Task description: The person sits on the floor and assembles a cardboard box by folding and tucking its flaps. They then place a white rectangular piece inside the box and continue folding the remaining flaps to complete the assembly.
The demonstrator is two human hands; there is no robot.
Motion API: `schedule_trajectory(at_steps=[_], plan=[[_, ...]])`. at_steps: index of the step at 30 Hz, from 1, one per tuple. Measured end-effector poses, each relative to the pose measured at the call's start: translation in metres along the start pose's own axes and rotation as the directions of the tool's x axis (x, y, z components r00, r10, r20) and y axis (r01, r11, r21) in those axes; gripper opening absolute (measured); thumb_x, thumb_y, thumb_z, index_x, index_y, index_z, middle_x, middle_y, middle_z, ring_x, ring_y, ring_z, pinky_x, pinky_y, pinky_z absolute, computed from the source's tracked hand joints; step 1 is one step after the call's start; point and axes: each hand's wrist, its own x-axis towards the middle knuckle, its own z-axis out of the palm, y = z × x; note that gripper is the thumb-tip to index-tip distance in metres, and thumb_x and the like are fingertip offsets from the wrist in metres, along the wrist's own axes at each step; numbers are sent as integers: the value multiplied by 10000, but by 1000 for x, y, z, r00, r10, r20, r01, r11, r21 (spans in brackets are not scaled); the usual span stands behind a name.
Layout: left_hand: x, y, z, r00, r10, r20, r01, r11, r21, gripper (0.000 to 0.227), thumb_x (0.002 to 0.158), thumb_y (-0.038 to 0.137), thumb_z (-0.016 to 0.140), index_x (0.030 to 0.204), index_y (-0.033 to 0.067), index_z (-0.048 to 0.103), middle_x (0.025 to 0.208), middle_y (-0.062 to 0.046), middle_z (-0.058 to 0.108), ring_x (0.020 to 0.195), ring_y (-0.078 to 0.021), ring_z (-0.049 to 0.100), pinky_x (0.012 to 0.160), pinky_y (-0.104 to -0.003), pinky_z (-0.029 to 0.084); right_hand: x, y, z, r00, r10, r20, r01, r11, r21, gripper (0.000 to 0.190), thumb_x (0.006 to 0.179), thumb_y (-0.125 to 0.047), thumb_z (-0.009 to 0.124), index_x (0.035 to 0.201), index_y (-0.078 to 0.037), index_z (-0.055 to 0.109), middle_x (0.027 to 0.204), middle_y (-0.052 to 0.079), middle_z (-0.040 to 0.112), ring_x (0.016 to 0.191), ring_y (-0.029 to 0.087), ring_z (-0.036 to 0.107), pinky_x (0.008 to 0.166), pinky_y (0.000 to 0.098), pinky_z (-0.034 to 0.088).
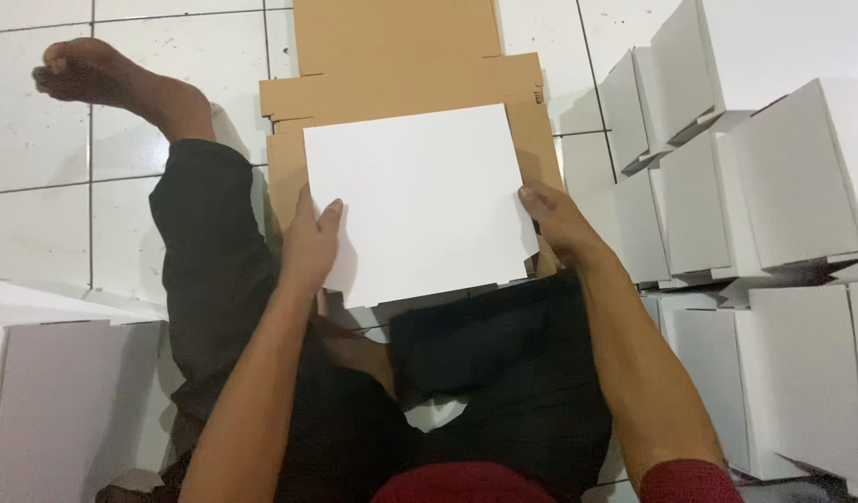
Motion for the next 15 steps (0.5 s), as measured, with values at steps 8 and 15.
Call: schedule_trajectory(at_steps=[8, 15], plan=[[27, -7, 1, 979, -174, 107, 180, 982, -52, 724, 868, 502, 566, 1413, 148, 245, 1334, -165, 444, 1203, -327, 473, 959, -519, 407, 18, -25, 2, 995, -48, 93, 44, 998, 46, 618, 882, -376, 520, 1337, 10, 357, 1260, 260, 472, 1173, 384, 480, 976, 506, 395], [31, 38, -5, 981, -51, 186, 129, 891, -436, 944, 720, 358, 680, 1469, 169, 136, 1520, -151, 205, 1375, -366, 237, 1113, -511, 228, 44, -58, 2, 970, 53, 239, -64, 997, 41, 924, 708, -414, 640, 1476, -293, 141, 1498, 112, 293, 1262, 345, 430, 1028, 476, 381]])
